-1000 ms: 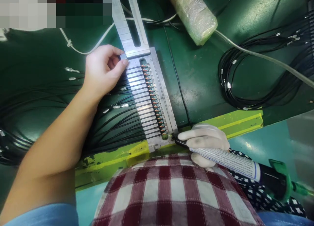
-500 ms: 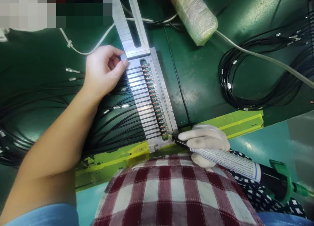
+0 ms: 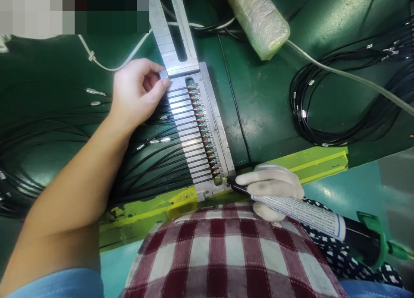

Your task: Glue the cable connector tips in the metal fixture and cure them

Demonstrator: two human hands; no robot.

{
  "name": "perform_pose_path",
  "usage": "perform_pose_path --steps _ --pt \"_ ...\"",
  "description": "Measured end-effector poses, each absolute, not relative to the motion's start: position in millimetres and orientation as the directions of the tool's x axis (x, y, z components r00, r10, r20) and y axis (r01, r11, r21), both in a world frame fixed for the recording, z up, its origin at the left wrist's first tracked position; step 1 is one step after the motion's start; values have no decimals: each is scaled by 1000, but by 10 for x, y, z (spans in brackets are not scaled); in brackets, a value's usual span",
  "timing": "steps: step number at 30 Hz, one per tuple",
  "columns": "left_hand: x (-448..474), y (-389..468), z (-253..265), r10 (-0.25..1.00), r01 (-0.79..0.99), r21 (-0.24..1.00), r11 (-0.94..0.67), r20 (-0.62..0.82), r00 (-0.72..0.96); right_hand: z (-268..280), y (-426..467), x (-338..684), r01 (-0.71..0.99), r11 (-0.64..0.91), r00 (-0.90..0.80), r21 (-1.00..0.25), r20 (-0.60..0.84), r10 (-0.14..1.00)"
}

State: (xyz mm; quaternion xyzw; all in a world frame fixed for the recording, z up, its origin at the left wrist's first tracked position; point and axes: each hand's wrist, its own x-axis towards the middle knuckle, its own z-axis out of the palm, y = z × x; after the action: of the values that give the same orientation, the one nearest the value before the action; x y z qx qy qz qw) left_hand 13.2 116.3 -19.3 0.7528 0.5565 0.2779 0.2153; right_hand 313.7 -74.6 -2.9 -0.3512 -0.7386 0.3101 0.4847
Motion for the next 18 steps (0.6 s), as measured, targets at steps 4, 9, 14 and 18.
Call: perform_pose_path --steps 4,9,14,18 --pt "127 1161 -196 959 717 637 -283 172 225 -42 -746 3140 253 560 -280 -789 494 823" --pt "105 1179 -223 960 734 619 -279 151 238 -47 -748 3144 268 556 -283 -787 488 826" --pt "108 1184 -219 961 752 602 -269 115 252 -46 -745 3153 257 551 -299 -794 477 826" --pt "117 1183 -200 959 760 587 -278 133 249 -40 -758 3181 245 555 -304 -795 481 823"
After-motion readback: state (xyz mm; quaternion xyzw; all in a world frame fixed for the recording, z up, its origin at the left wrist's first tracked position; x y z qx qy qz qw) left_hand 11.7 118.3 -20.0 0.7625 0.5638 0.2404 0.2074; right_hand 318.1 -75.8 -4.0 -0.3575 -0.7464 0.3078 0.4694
